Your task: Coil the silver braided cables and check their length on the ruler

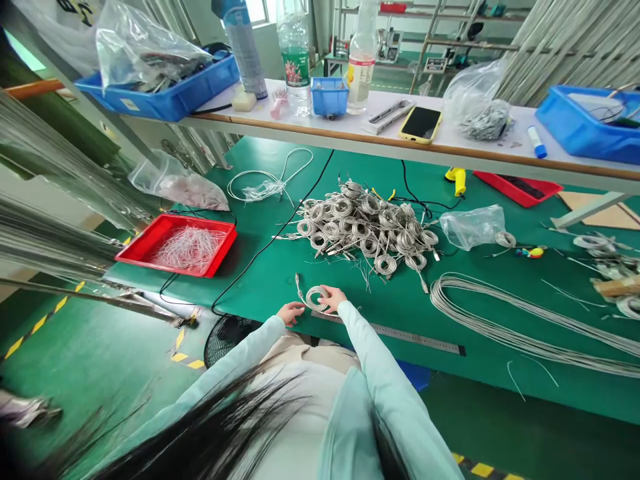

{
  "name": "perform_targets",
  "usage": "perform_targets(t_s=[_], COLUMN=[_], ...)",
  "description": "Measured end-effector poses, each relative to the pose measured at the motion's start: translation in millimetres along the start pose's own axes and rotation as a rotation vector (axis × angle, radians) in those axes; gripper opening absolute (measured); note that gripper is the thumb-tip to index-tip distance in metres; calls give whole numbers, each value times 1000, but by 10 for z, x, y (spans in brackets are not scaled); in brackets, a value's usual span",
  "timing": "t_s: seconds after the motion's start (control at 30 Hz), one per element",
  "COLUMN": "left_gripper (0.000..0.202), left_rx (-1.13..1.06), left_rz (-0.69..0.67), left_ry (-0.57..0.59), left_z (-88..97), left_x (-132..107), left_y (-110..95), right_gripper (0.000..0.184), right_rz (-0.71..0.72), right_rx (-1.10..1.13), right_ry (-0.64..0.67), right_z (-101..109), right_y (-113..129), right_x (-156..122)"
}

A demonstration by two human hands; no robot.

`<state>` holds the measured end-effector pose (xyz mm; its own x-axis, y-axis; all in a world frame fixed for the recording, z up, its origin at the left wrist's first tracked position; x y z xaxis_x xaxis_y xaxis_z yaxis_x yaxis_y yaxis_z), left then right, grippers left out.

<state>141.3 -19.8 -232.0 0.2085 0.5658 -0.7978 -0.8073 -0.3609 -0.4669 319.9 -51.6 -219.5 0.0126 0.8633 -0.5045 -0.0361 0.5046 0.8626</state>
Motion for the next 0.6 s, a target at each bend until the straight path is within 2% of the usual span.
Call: perform_targets(t_s=[0.1,0.23,0.4,0.6], left_gripper=[24,24,26,32], left_rx=[149,324,533,745], left_rz=[-9,-164,-361,-446], left_ry=[-106,-189,-173,-118], left_z=[115,130,18,-66], left_x=[-33,-122,-177,-93], left_y=[68,-53,-272,-375], right_gripper=[42,43,43,40], right_rz=[-38,-39,-9,7], right_rx=[-57,-100,-175,-266], right_ry=[8,17,-25,-37], right_z=[-39,-80,-135,-174], right_y=[-68,-105,-106,-91], right_x=[97,157,182,173])
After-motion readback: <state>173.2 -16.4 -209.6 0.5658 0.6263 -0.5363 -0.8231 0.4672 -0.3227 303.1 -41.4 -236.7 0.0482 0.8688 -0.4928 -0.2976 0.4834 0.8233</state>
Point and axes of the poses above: each hand's wrist, its own x-axis towards the middle knuckle, its own z-axis out of the back of the hand, y = z × x, the point moved 4 cm from there along x, towards the middle knuckle, and after that the axes turned 11 degrees about z, right-handed, at the moved point
